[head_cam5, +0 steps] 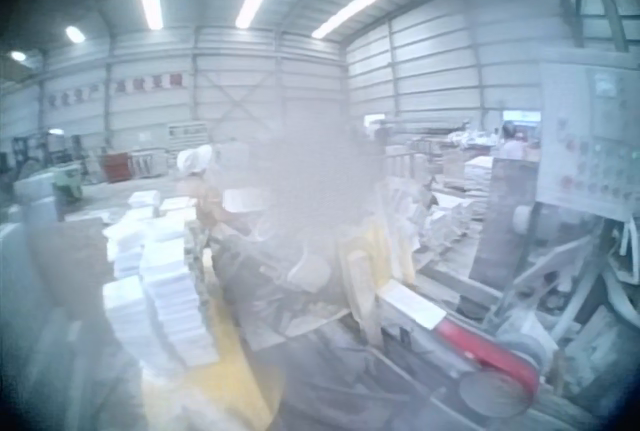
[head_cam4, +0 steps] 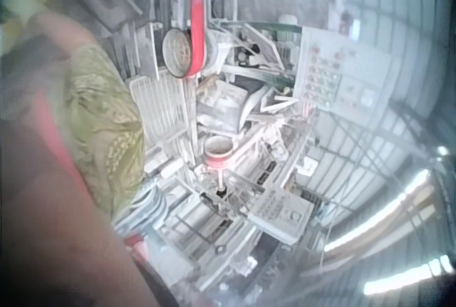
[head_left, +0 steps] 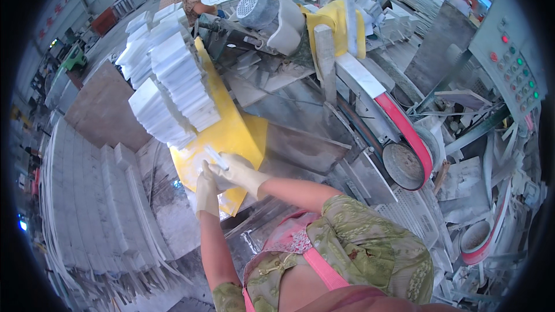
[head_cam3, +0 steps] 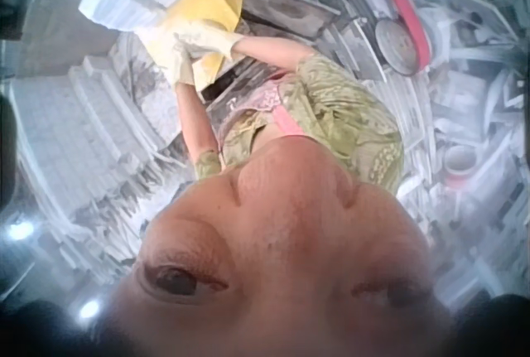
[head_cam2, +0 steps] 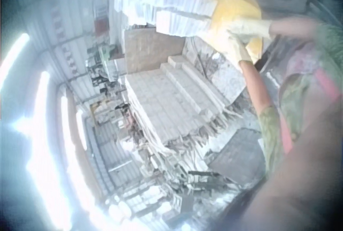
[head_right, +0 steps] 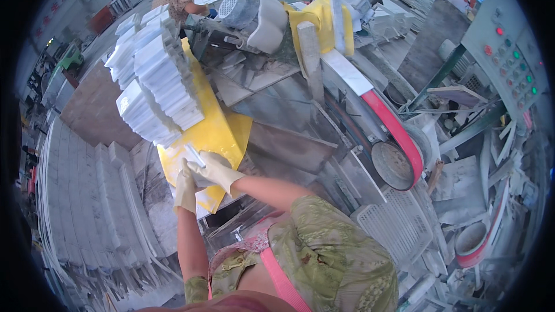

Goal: The person repeatedly picks up small white foam blocks from a yellow tray and stacks them on a growing pile. The person also briefly inspects a block before placing it on the pile.

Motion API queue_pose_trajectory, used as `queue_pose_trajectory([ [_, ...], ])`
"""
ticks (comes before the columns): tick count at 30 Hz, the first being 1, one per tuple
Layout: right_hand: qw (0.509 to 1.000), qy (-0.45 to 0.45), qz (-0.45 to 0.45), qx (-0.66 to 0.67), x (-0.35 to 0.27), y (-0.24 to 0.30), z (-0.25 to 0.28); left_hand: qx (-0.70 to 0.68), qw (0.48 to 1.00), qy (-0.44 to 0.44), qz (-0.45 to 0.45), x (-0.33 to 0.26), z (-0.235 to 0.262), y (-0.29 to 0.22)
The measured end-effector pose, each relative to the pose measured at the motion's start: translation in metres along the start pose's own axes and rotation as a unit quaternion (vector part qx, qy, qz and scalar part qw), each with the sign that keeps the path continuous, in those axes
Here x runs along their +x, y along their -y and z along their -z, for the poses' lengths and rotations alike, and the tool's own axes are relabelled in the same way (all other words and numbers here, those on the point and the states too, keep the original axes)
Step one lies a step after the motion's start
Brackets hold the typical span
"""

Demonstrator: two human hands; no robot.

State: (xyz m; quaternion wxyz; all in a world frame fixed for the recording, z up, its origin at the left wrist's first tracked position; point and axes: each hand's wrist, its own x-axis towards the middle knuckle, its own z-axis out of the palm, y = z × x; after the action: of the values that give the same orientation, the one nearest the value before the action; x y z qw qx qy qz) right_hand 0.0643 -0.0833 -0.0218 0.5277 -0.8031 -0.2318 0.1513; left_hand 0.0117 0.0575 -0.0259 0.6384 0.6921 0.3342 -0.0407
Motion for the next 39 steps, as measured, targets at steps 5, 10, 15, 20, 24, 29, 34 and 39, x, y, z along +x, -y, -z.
queue_pose_trajectory([
  [5,0.994,0.003,0.103,0.024,-0.015,-0.001,0.020,-0.162,0.973,0.164,0.025,0.039,-0.019,0.007],
  [10,0.976,0.209,0.060,0.008,-0.029,-0.010,0.069,-0.158,0.986,-0.020,-0.056,0.009,-0.042,0.000],
  [15,0.950,0.275,0.150,-0.016,-0.016,-0.025,0.075,-0.041,0.980,-0.067,-0.182,-0.025,-0.067,-0.018],
  [20,0.962,0.171,0.201,0.071,-0.015,-0.070,0.134,0.086,0.978,-0.105,-0.157,-0.015,-0.056,-0.010],
  [24,0.992,-0.021,0.121,-0.009,-0.039,-0.125,0.251,0.093,0.974,-0.160,-0.128,0.004,-0.054,0.003],
  [29,0.923,-0.297,-0.045,-0.242,-0.098,-0.192,0.382,0.053,0.983,-0.152,-0.089,0.020,-0.045,0.012],
  [34,0.860,-0.367,-0.031,-0.354,-0.141,-0.232,0.447,0.034,0.987,-0.112,-0.111,0.048,-0.020,0.042],
  [39,0.843,-0.315,-0.040,-0.434,-0.146,-0.249,0.453,-0.031,0.985,-0.117,-0.126,0.043,-0.010,0.064],
])
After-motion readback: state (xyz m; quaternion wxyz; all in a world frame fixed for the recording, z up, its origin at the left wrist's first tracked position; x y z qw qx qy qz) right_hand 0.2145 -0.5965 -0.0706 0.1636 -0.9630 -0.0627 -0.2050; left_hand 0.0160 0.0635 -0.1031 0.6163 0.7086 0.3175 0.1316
